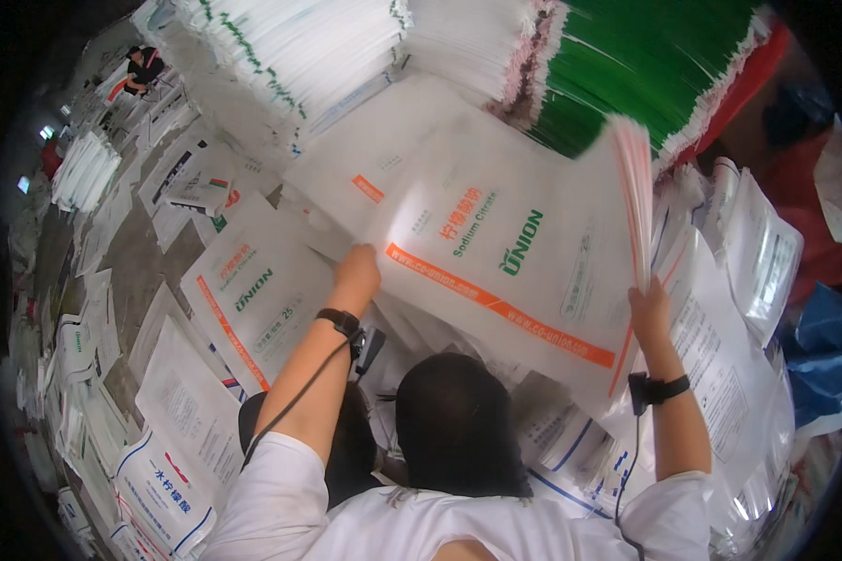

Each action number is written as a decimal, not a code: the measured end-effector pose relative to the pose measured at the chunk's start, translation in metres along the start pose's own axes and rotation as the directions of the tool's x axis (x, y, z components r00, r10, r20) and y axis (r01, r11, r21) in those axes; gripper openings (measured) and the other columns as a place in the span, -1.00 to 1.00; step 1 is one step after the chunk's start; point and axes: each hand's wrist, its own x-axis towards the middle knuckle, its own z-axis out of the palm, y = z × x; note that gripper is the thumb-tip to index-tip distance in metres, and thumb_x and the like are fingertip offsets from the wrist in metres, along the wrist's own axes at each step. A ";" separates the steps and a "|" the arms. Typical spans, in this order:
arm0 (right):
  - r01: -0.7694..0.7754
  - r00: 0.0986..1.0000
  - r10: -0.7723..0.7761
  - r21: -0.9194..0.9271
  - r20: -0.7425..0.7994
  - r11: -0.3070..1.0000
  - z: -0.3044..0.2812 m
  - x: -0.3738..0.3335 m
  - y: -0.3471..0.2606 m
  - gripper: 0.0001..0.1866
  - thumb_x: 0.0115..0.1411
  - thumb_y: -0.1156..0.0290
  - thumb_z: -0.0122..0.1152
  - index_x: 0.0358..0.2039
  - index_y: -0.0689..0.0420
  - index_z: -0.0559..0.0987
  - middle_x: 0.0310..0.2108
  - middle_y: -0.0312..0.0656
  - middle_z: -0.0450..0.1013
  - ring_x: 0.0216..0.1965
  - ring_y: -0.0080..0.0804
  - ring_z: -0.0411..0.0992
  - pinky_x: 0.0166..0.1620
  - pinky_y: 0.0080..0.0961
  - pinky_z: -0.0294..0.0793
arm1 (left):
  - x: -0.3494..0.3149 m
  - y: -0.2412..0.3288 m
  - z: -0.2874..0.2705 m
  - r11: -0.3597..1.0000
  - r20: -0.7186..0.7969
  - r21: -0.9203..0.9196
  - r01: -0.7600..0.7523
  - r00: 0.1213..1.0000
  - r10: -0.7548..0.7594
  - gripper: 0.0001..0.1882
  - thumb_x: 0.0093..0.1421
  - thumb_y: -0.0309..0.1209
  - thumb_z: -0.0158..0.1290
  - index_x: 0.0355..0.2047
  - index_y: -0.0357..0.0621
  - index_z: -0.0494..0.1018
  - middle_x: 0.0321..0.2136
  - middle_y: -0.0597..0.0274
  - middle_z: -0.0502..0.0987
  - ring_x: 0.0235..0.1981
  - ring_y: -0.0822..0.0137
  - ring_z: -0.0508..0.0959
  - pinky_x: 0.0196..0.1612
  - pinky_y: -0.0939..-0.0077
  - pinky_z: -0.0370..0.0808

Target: Organizing and stacking industrial plastic bags on a warehouse floor.

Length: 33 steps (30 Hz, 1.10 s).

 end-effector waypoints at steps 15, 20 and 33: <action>0.991 0.111 -0.990 0.086 -0.083 0.104 -0.228 -0.052 -0.243 -0.56 0.12 0.53 0.34 0.04 0.24 0.52 -0.03 -0.08 0.53 -0.05 -0.30 0.54 0.06 -0.44 0.49 | -0.082 -0.053 -0.264 0.906 -0.288 -0.423 -0.029 0.952 -0.104 -0.38 0.09 -0.07 0.29 -0.08 -0.41 0.47 -0.22 -0.20 0.54 -0.16 0.14 0.56 -0.04 0.31 0.47; 0.928 0.251 -0.968 0.284 0.001 0.241 -0.253 -0.083 -0.290 -0.67 0.32 0.44 0.17 0.06 0.26 0.48 -0.10 -0.20 0.50 -0.08 -0.50 0.42 0.01 -0.53 0.42 | -0.158 -0.134 -0.277 0.816 -0.518 -0.539 -0.209 0.846 -0.126 -0.62 0.12 -0.24 0.31 -0.25 -0.33 0.52 -0.42 0.22 0.57 -0.44 0.43 0.52 -0.33 0.52 0.46; 0.524 0.553 -0.821 0.708 0.140 0.474 -0.078 -0.107 -0.283 -0.62 0.10 0.39 0.40 -0.07 0.23 0.60 -0.20 -0.19 0.59 -0.22 -0.43 0.52 -0.08 -0.50 0.49 | -0.436 -0.114 -0.358 0.942 -0.484 -0.320 0.105 0.836 -0.258 -0.69 0.16 -0.36 0.25 -0.16 -0.29 0.55 -0.35 0.28 0.61 -0.37 0.51 0.49 -0.24 0.58 0.43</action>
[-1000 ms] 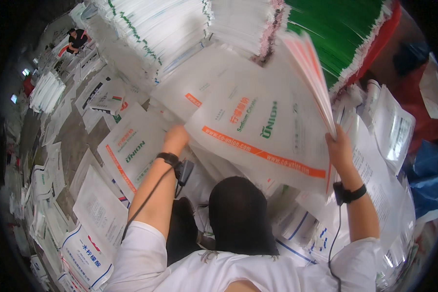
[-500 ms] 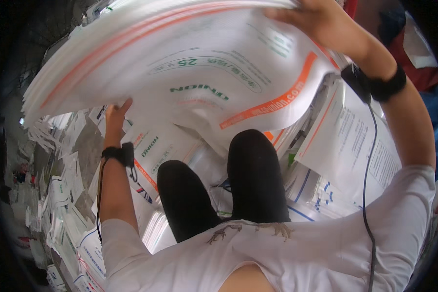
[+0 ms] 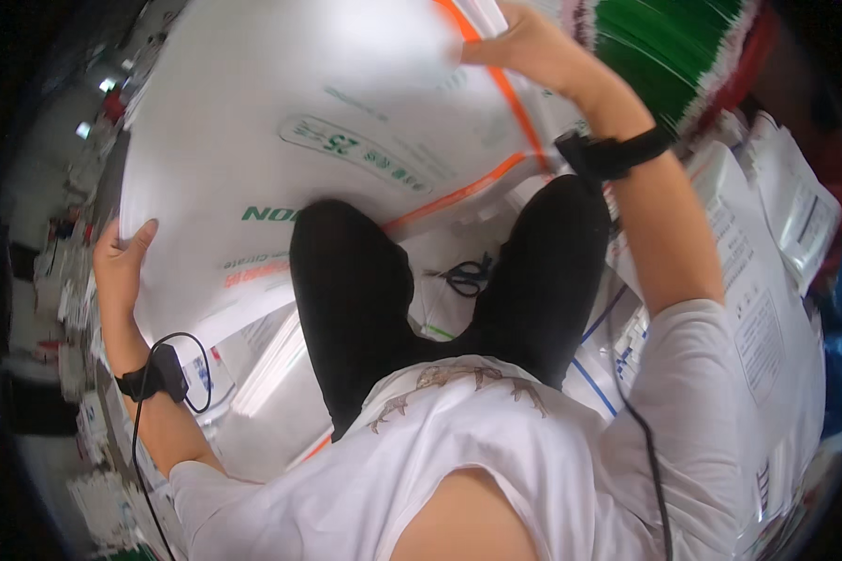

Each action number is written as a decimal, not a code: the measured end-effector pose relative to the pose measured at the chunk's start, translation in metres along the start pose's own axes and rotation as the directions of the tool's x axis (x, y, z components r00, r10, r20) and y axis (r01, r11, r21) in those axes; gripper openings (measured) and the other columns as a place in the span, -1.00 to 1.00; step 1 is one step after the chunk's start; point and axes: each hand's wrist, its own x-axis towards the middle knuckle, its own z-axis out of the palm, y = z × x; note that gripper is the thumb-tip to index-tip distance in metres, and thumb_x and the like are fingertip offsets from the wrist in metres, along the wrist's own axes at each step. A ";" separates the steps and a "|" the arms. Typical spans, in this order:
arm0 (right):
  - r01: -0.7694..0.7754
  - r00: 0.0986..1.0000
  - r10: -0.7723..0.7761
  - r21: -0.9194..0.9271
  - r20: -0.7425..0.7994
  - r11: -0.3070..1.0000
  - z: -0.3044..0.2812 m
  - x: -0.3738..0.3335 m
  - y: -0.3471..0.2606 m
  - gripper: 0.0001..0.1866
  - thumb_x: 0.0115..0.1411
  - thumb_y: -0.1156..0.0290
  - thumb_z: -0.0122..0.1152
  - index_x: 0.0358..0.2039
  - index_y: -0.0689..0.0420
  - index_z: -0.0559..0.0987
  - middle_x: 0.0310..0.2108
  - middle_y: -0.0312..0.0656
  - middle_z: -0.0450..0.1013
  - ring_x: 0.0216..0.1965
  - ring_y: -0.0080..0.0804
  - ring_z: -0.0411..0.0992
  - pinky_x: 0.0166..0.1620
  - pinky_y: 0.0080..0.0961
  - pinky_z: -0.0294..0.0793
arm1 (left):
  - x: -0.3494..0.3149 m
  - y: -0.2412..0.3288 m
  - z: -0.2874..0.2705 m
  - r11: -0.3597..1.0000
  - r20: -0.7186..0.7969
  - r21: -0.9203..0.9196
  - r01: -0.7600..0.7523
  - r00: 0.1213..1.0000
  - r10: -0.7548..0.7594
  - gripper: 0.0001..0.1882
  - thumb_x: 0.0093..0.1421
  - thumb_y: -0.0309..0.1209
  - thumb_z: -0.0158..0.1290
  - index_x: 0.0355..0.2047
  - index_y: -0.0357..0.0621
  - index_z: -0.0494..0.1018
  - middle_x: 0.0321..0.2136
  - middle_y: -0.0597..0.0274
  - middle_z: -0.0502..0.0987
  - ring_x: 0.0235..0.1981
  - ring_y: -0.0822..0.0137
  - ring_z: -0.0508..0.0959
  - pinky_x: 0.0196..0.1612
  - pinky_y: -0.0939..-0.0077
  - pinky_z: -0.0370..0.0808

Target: Organizing and stacking industrial plastic bags on a warehouse floor.

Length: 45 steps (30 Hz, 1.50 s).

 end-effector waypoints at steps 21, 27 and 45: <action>-0.396 0.887 0.214 0.436 0.409 0.808 0.305 -0.027 0.125 -0.61 0.05 0.36 0.38 -0.09 0.13 0.59 -0.25 -0.30 0.54 -0.19 -0.55 0.44 -0.04 -0.53 0.41 | -0.132 -0.141 0.064 0.795 0.134 0.499 0.344 0.876 -0.463 -0.62 0.10 -0.40 0.21 -0.06 -0.18 0.45 -0.18 -0.09 0.59 -0.21 -0.16 0.58 -0.16 0.20 0.51; -0.425 0.891 0.227 0.546 0.393 0.722 0.261 -0.011 0.093 -0.52 0.06 0.37 0.38 0.02 0.15 0.51 -0.19 -0.30 0.51 -0.14 -0.53 0.42 0.01 -0.51 0.38 | -0.133 -0.116 0.035 0.852 0.019 0.312 0.422 0.893 -0.449 -0.53 0.07 -0.39 0.24 0.00 -0.22 0.44 -0.15 -0.14 0.58 -0.15 -0.14 0.58 -0.11 0.20 0.48; -0.439 0.877 0.224 0.518 0.425 0.734 0.267 -0.003 0.110 -0.49 0.12 0.41 0.29 0.12 0.14 0.48 -0.29 -0.24 0.53 -0.24 -0.58 0.44 -0.14 -0.50 0.47 | -0.165 -0.158 0.050 0.728 0.142 0.601 0.329 0.853 -0.503 -0.68 0.09 -0.20 0.21 -0.28 -0.19 0.56 -0.50 -0.13 0.55 -0.40 -0.17 0.56 -0.30 0.10 0.47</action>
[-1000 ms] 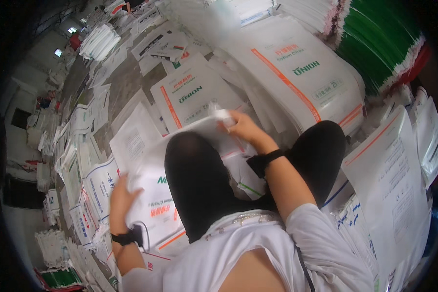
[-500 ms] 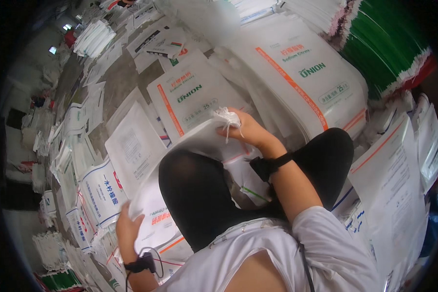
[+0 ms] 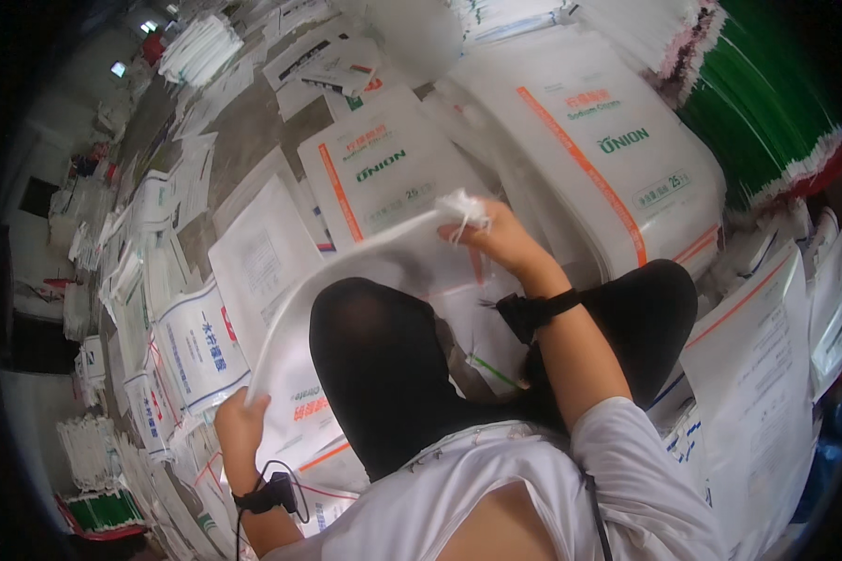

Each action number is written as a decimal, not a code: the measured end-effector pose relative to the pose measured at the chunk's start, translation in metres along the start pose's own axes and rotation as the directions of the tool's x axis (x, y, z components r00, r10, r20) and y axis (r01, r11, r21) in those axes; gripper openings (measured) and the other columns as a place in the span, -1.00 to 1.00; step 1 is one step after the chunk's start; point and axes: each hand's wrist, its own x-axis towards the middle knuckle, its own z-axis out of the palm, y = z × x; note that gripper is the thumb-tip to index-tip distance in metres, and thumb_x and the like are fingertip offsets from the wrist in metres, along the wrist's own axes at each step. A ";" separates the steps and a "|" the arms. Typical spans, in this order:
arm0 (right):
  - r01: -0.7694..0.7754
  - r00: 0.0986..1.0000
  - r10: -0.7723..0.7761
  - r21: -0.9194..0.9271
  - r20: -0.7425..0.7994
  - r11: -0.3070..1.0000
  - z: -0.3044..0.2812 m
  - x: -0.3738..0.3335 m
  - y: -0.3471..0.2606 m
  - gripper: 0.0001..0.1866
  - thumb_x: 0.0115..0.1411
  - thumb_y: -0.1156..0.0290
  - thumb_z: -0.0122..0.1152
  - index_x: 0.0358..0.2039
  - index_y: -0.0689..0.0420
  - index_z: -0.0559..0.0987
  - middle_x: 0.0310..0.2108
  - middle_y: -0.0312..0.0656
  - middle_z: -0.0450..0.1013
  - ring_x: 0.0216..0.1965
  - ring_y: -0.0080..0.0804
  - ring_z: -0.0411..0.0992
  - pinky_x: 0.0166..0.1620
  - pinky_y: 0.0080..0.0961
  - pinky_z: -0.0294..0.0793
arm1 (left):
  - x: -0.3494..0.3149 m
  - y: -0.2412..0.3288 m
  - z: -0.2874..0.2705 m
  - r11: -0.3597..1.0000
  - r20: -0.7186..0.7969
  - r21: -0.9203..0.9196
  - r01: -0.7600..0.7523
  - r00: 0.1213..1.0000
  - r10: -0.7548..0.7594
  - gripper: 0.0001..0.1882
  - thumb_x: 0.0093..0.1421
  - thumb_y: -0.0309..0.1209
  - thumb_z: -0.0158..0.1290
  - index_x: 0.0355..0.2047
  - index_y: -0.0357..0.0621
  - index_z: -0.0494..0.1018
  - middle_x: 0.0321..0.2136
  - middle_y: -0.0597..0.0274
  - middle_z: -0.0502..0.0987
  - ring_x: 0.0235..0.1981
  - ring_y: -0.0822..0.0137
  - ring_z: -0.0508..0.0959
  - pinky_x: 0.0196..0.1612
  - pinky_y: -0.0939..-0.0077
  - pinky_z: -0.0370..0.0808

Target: Organizing and stacking industrial plastic bags on a warehouse floor.

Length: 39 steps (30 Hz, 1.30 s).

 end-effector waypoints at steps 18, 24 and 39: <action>0.057 0.994 -0.047 0.099 -0.099 0.994 -0.009 -0.007 -0.005 -0.69 0.09 0.51 0.32 -0.14 0.18 0.51 -0.37 -0.31 0.49 -0.40 -0.61 0.48 -0.40 -0.62 0.47 | 0.009 0.024 -0.022 0.988 0.085 -0.144 -0.055 0.994 0.068 -0.58 0.01 -0.33 0.26 -0.10 -0.23 0.56 -0.33 -0.10 0.62 -0.33 -0.02 0.63 -0.21 0.24 0.52; 0.232 0.960 -0.196 0.178 -0.199 0.956 0.000 -0.018 -0.008 -0.71 0.13 0.42 0.31 -0.14 0.16 0.49 -0.44 -0.32 0.44 -0.61 -0.62 0.39 -0.70 -0.67 0.33 | 0.045 0.088 -0.092 0.938 -0.012 -0.316 -0.140 0.989 0.144 -0.61 0.14 -0.47 0.19 0.01 -0.21 0.50 -0.25 0.20 0.61 -0.36 0.45 0.55 -0.22 0.59 0.48; 0.286 0.920 -0.144 0.372 -0.366 0.883 0.014 -0.014 -0.001 -0.76 0.36 0.24 0.10 -0.20 0.16 0.55 -0.20 -0.27 0.54 -0.18 -0.56 0.43 -0.09 -0.53 0.41 | 0.126 0.348 -0.045 0.627 0.338 -0.116 -0.770 0.564 0.754 -0.25 0.01 -0.14 0.32 0.16 -0.18 0.35 0.03 -0.03 0.53 0.02 0.01 0.54 0.03 0.24 0.48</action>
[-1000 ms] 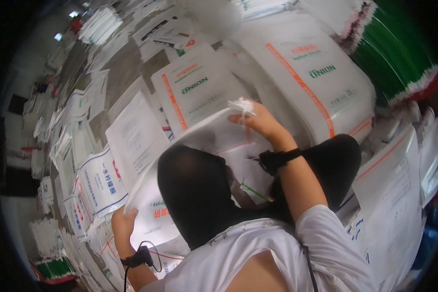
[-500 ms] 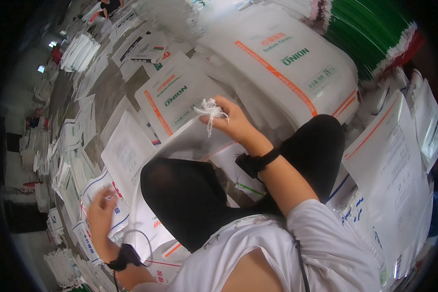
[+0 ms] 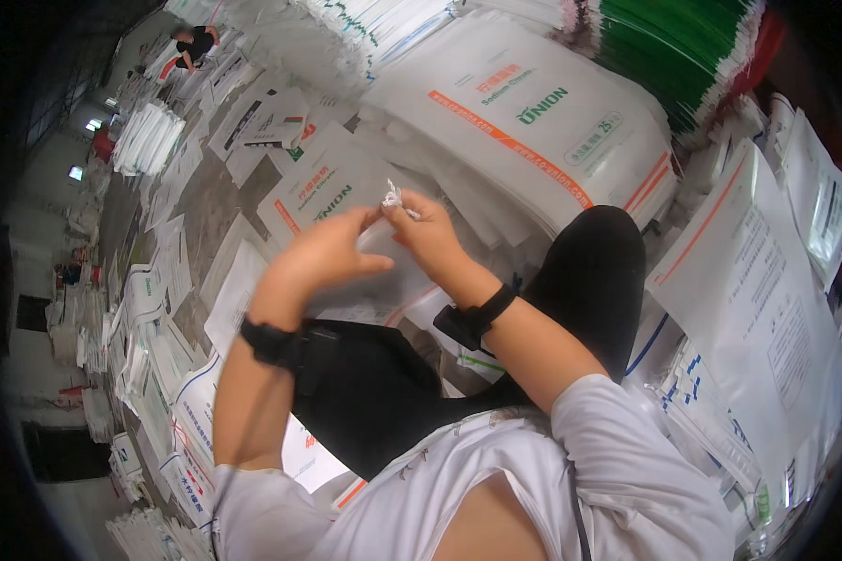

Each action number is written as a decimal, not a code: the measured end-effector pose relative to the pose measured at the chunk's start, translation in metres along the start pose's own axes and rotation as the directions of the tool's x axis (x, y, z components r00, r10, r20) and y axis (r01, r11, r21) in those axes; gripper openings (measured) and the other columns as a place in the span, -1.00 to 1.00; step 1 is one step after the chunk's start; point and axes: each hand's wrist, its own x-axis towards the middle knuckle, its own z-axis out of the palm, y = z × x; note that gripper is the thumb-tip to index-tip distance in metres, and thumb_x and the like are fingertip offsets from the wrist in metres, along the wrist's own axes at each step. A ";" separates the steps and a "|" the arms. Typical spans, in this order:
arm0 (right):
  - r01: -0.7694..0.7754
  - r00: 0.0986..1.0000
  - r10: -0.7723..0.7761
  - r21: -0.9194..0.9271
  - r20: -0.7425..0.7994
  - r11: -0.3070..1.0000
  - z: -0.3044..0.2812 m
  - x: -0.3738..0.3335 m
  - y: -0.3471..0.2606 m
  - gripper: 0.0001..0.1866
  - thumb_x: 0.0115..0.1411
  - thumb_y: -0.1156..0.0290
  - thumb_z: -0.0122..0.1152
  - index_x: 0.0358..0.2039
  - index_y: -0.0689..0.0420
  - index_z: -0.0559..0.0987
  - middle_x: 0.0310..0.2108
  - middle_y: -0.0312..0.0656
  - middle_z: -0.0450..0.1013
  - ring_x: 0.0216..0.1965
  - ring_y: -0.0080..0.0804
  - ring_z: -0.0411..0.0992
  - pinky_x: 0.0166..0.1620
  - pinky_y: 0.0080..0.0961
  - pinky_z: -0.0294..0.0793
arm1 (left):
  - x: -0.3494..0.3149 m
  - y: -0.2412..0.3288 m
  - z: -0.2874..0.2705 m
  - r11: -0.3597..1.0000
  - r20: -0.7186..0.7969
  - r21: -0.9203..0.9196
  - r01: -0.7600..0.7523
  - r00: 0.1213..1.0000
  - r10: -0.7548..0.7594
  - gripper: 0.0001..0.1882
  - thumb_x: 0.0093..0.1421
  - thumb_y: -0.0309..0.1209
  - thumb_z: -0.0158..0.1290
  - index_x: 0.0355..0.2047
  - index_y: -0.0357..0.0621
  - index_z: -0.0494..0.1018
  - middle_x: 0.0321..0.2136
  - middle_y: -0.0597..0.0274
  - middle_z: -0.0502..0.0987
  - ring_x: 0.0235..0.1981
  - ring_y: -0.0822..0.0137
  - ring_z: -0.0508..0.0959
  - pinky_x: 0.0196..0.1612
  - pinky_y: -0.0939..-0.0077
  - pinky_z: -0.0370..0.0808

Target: Organizing and stacking industrial plastic bags on a warehouse floor.

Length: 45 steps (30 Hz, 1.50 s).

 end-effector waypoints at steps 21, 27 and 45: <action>0.147 0.989 -0.148 -0.043 -0.014 0.988 -0.021 0.006 0.068 -0.16 0.39 -0.19 -0.22 0.42 0.18 -0.07 0.35 0.00 0.04 0.36 -0.17 0.07 0.30 -0.19 0.20 | 0.044 -0.006 0.041 0.991 -0.197 -0.117 0.067 0.976 -0.089 -0.66 0.08 -0.23 0.24 -0.16 -0.08 0.56 -0.24 -0.03 0.61 -0.16 -0.06 0.58 -0.12 0.18 0.48; 0.083 0.995 -0.078 -0.081 0.062 0.993 -0.026 0.002 0.054 -0.17 0.39 -0.15 -0.17 0.41 0.22 -0.02 0.38 -0.03 0.02 0.38 -0.24 0.04 0.34 -0.19 0.11 | 0.057 -0.001 0.038 0.991 -0.208 -0.130 0.039 0.976 -0.066 -0.65 0.06 -0.21 0.23 -0.17 -0.08 0.55 -0.26 -0.02 0.61 -0.18 -0.05 0.58 -0.13 0.20 0.49; -0.007 0.975 0.171 -0.747 0.144 0.665 -0.032 0.027 0.045 -0.64 0.06 0.32 0.44 -0.13 0.14 0.61 -0.25 -0.25 0.59 -0.22 -0.53 0.51 -0.10 -0.47 0.49 | 0.044 -0.045 0.028 0.993 -0.026 -0.109 -0.042 0.999 0.039 -0.57 0.00 -0.12 0.25 -0.15 -0.04 0.57 -0.23 0.00 0.62 -0.17 0.01 0.60 -0.11 0.22 0.51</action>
